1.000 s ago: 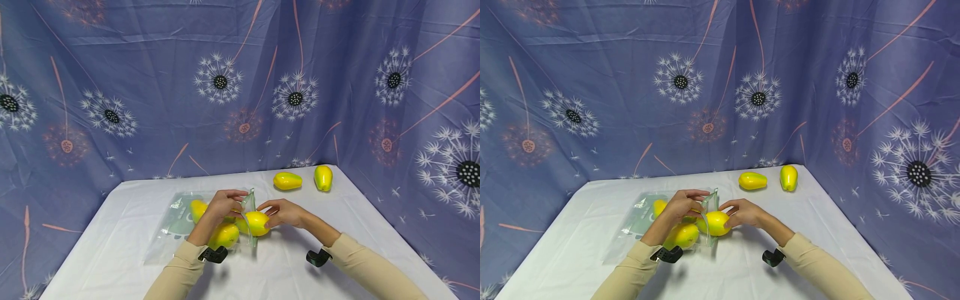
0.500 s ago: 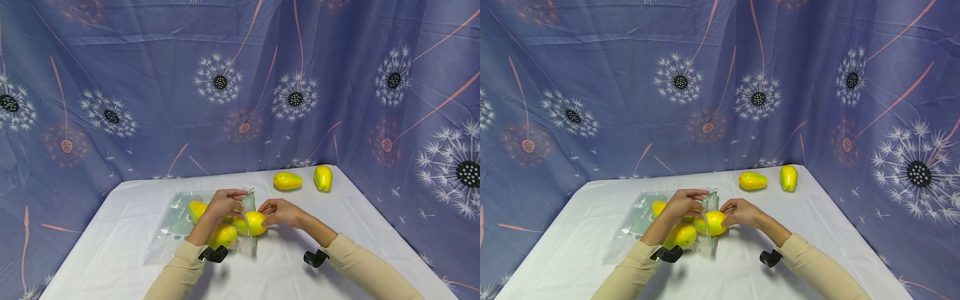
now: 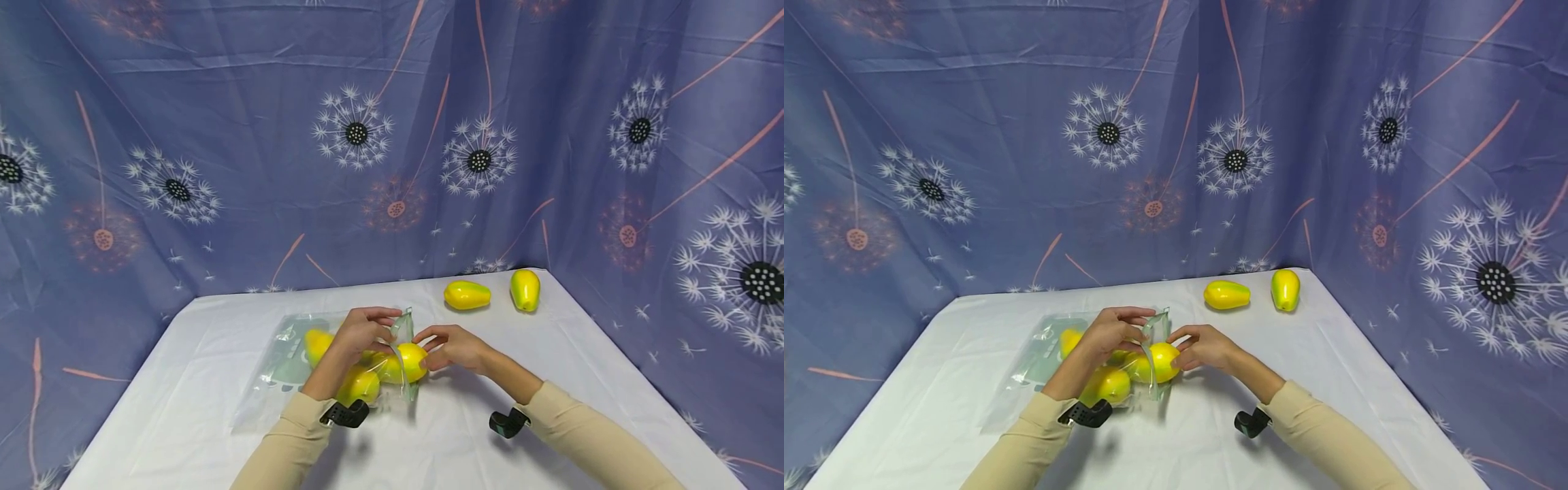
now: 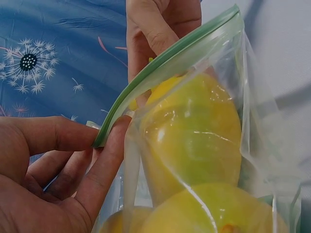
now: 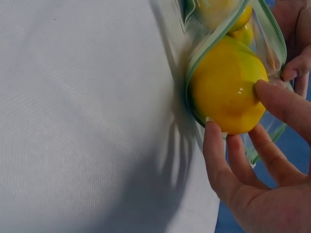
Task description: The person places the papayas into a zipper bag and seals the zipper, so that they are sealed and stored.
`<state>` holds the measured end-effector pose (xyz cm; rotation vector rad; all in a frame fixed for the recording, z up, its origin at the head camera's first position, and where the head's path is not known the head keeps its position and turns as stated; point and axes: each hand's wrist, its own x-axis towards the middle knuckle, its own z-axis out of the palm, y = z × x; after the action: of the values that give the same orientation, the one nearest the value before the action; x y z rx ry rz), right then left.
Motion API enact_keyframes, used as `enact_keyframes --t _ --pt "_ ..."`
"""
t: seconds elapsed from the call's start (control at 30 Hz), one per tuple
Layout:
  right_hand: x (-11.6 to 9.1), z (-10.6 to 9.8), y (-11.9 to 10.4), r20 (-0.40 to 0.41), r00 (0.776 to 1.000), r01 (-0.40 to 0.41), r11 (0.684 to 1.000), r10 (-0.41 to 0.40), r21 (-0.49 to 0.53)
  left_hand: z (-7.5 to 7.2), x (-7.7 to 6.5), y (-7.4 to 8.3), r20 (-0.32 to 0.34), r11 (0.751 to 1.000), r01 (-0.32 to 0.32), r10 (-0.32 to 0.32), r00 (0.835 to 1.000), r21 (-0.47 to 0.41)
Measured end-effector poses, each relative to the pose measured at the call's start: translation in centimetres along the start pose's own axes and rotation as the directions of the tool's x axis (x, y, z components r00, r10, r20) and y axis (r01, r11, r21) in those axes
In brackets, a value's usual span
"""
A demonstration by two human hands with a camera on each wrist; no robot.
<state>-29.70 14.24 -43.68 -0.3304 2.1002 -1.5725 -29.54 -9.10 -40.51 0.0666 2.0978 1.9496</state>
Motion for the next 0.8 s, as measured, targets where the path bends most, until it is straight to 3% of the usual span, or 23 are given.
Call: enact_keyframes --t 0.53,0.8 --pt "0.4 0.9 0.1 -0.030 0.999 0.017 0.999 -0.018 -0.027 0.0 0.1 0.5 -0.001 1.000 -0.001 0.001 1.000 -0.011" --pt "0.1 1.2 0.2 0.007 1.000 0.021 1.000 -0.021 -0.002 0.0 0.1 0.5 -0.008 1.000 -0.003 0.003 1.000 -0.007"
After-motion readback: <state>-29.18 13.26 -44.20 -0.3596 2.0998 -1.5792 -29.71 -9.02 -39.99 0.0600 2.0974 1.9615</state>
